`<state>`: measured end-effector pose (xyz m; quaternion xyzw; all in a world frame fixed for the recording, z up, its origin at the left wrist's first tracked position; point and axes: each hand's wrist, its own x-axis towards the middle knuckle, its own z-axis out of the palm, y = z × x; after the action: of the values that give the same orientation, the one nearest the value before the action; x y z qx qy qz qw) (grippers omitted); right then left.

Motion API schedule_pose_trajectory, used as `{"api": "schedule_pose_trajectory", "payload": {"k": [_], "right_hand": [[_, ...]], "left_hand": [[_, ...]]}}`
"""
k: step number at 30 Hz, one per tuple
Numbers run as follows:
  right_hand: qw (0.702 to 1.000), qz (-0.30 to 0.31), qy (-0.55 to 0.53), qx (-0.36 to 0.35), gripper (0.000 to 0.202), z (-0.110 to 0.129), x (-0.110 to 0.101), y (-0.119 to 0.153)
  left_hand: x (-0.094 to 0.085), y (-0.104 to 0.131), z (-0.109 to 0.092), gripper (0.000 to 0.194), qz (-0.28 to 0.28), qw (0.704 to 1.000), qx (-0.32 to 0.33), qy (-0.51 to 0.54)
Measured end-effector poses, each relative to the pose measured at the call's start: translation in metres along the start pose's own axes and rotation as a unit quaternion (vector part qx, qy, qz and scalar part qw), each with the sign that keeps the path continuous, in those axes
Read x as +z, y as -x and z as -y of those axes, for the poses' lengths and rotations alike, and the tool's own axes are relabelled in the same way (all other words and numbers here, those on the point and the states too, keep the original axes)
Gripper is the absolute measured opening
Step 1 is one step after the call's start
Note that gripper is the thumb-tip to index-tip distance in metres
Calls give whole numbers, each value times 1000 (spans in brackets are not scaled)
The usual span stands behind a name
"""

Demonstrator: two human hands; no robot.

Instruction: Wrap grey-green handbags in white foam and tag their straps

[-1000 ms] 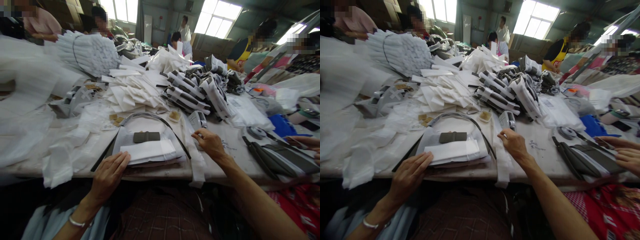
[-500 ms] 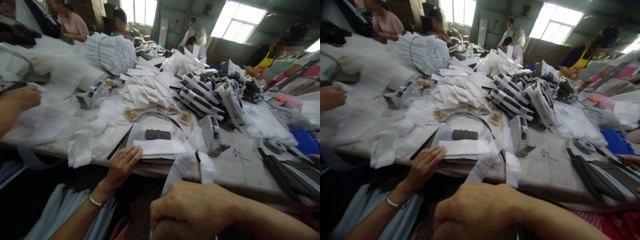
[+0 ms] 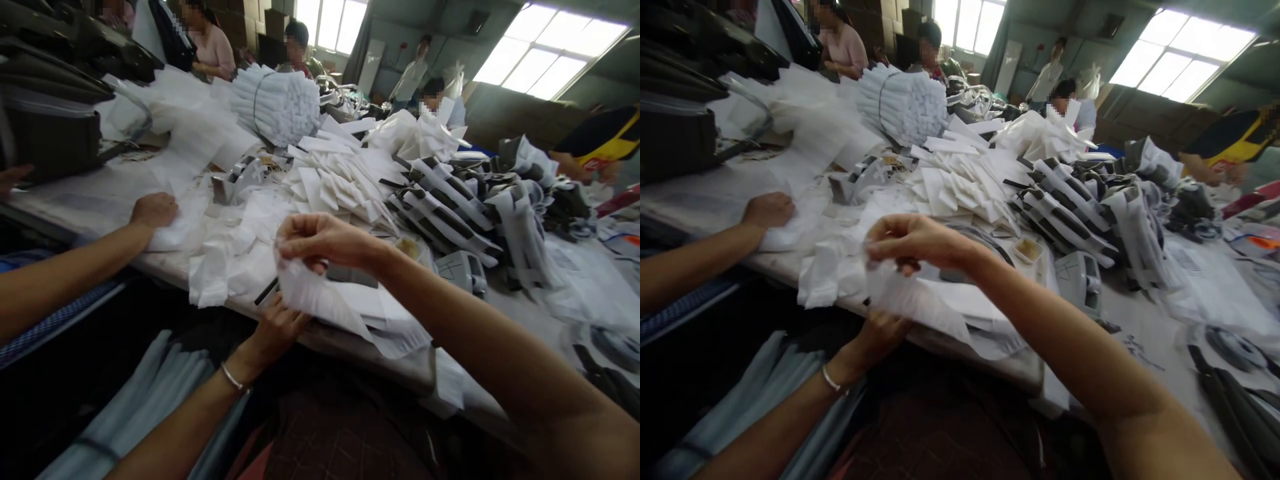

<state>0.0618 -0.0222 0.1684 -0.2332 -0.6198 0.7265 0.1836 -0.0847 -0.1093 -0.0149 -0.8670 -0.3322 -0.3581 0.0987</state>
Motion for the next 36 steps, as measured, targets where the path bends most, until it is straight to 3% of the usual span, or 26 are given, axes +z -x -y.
{"api": "schedule_pose_trajectory", "payload": {"k": [2, 4, 6, 8, 10, 12, 13, 17, 20, 22, 25, 28, 30, 34, 36], "right_hand": [[980, -183, 82, 13, 23, -9, -47, -9], [931, -345, 106, 49, 21, -27, -84, -13], [894, -428, 107, 77, 30, -45, -108, -10], [873, -451, 157, 98, 50, -58, -120, 1], [838, -454, 280, 110, 59, -60, -126, 20], [802, -430, 400, 114, 54, -54, -129, 47], [799, -399, 433, 122, 53, -49, -129, 64], [847, -204, 434, 229, 72, -30, -114, 131], [826, -122, 474, 282, 51, -29, -88, 159], [813, -119, 509, 259, 29, -31, -71, 160], [823, -146, 500, 224, 22, -31, -52, 143], [856, -183, 419, 242, 32, -25, -41, 122], [852, -171, 421, 261, 45, -22, -35, 115], [758, -107, 593, 250, 42, -28, -15, 120], [717, -133, 646, 223, 25, -35, -6, 127]], "left_hand": [[-3, -3, -1, 33, -26, 1000, 9, 6], [-6, -6, -2, 32, -38, 999, 15, 11], [-8, -8, -2, 31, -41, 999, 16, 14], [-8, -9, -2, 31, -37, 999, 15, 18], [-8, -9, -2, 31, -34, 999, 12, 21], [-8, -8, -2, 31, -30, 999, 9, 22], [-9, -8, -2, 32, -27, 999, 8, 23], [-9, -7, -2, 31, -20, 999, 8, 27], [-8, -7, -2, 31, -22, 999, 7, 27], [-8, -7, -2, 31, -21, 999, 8, 27], [-7, -8, -2, 31, -22, 999, 9, 23], [-8, -8, -3, 31, -23, 1000, 10, 17], [-9, -8, -4, 32, -27, 999, 11, 12], [-8, -8, -4, 32, -30, 999, 10, 3], [-7, -7, -4, 32, -29, 1000, 10, 2]]}}
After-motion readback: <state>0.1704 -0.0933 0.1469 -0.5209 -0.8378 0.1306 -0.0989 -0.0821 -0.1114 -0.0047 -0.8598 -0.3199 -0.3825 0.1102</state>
